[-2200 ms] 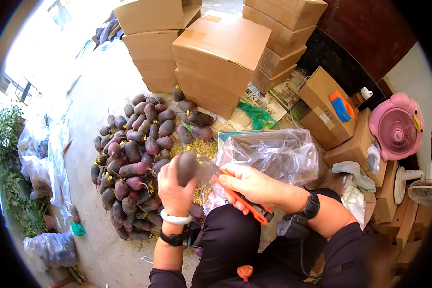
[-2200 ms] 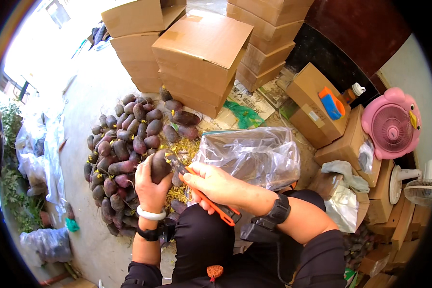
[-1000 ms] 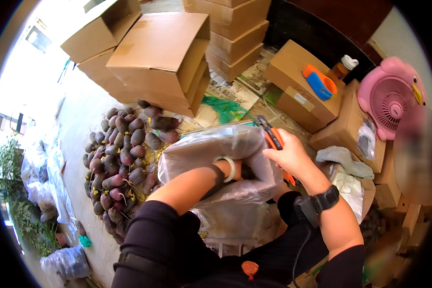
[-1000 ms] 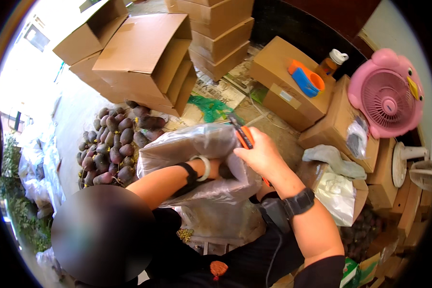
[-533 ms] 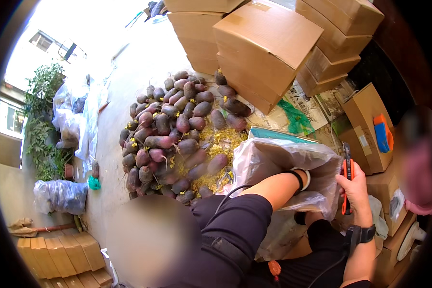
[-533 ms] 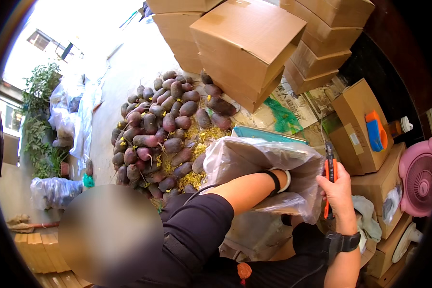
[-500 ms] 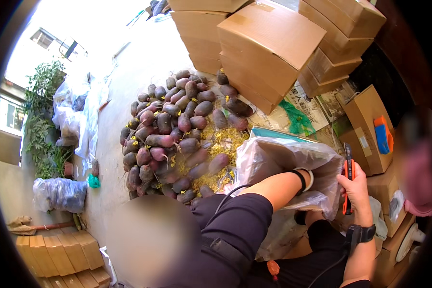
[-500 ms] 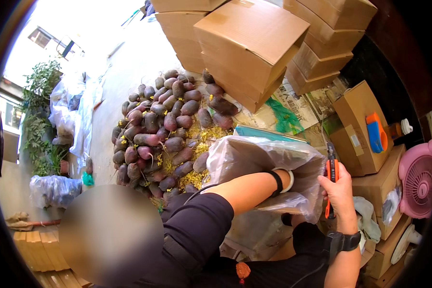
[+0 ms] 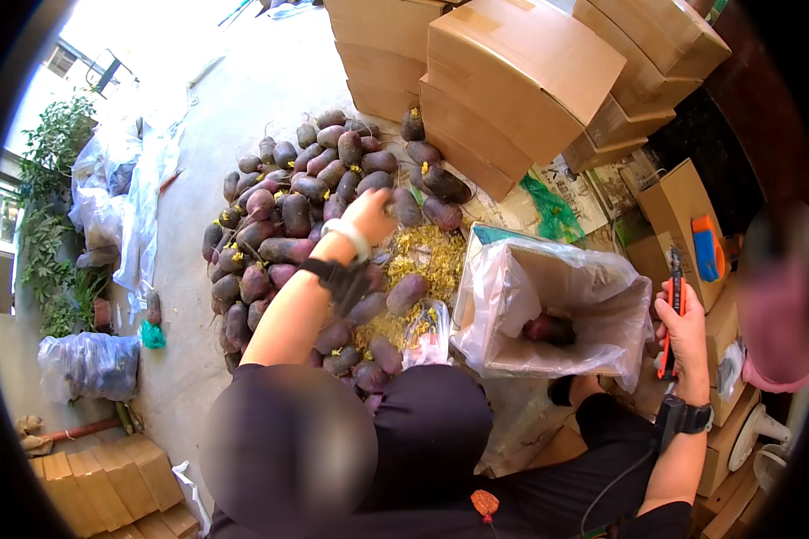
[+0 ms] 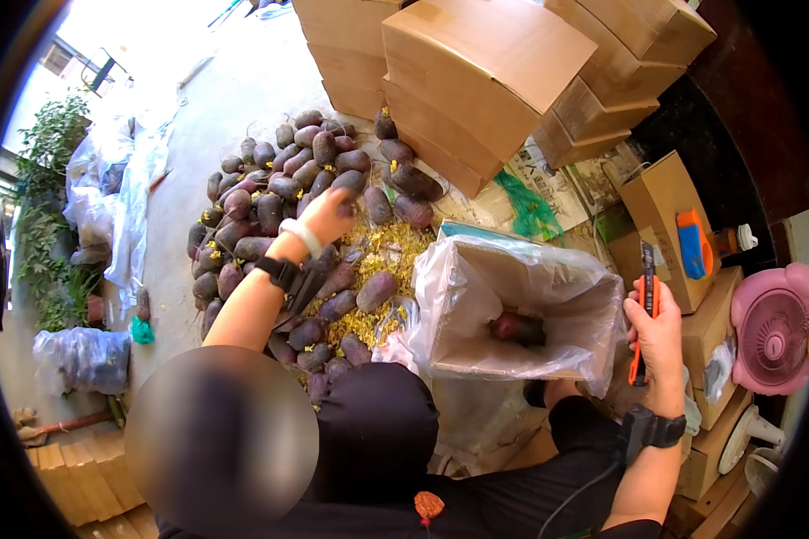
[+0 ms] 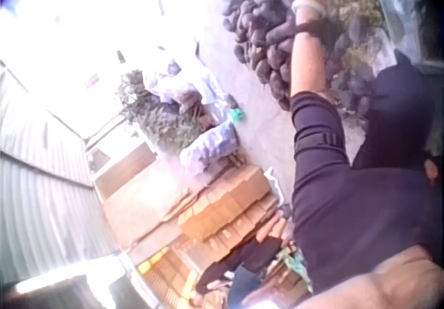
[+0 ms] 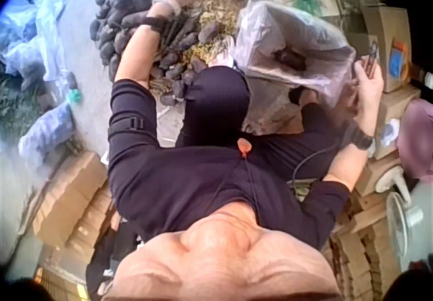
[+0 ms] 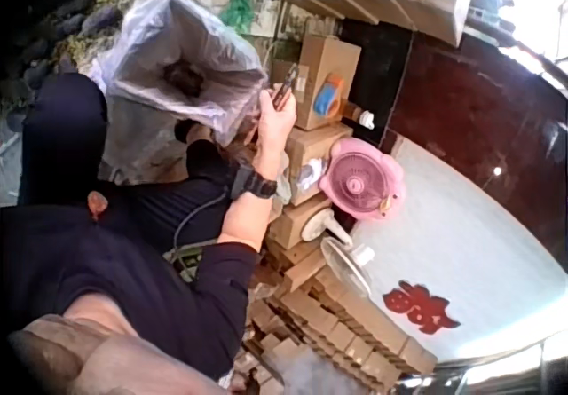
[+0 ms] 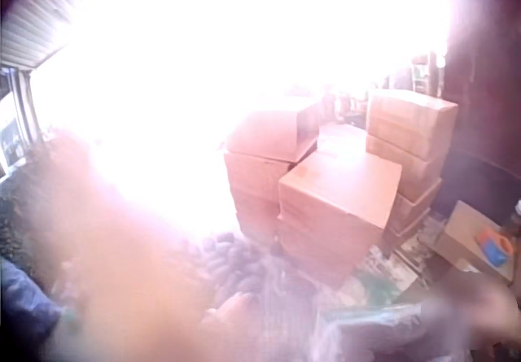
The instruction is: The person trims the stems of mangosteens using a utility knife and places them into a plastic bag inside a cardboard box. They then seal the box with tape and place a label on it.
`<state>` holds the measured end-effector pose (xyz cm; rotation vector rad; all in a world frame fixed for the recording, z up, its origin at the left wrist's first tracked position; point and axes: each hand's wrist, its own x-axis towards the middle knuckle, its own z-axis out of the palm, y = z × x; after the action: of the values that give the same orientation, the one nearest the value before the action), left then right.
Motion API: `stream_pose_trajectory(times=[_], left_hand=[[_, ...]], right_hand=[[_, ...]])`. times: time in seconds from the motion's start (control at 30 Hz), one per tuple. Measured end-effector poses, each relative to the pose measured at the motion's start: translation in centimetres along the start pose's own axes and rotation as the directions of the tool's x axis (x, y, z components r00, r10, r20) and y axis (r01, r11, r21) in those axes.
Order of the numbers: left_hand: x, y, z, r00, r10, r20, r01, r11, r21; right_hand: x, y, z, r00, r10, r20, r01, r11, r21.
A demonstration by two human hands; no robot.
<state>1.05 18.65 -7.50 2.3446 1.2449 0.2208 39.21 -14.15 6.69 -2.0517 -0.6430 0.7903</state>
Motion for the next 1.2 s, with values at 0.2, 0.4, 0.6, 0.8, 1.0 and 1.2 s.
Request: stream_pose_trajectory(times=[0.2, 0.4, 0.6, 0.8, 1.0, 1.2], left_hand=[[-5.1, -9.2, 7.0, 0.933, -0.303, 0.196, 0.172, 0.852, 0.495], [-5.9, -11.0, 10.9, 0.964, -0.256, -0.069, 0.236, 0.711, 0.662], [-7.9, -5.5, 5.5, 0.938, -0.312, -0.149, 0.293, 0.946, -0.137], [-11.8, 3.6, -0.1, 0.999, -0.041, -0.015, -0.002, 0.295, -0.956], [-13.3, 9.7, -3.8, 0.976, 0.191, -0.104, -0.196, 0.565, -0.801], [-13.4, 11.5, -5.3, 0.913, 0.394, -0.104, -0.363, 0.669, -0.649]], right_hand=[[-0.3, -1.3, 1.1, 0.997, -0.059, -0.049, 0.06, 0.998, 0.025], [-1.0, -3.6, 3.7, 0.997, -0.066, 0.05, 0.053, 0.973, 0.224], [-3.1, -6.9, 6.2, 0.951, -0.033, 0.309, -0.015, 0.988, 0.153], [-6.2, -10.5, 10.5, 0.801, -0.042, 0.598, -0.007, 0.997, 0.08], [-7.4, -11.4, 13.4, 0.656, -0.238, 0.716, 0.355, 0.935, -0.014], [-7.1, -10.6, 13.4, 0.586, -0.346, 0.732, 0.529, 0.848, -0.023]])
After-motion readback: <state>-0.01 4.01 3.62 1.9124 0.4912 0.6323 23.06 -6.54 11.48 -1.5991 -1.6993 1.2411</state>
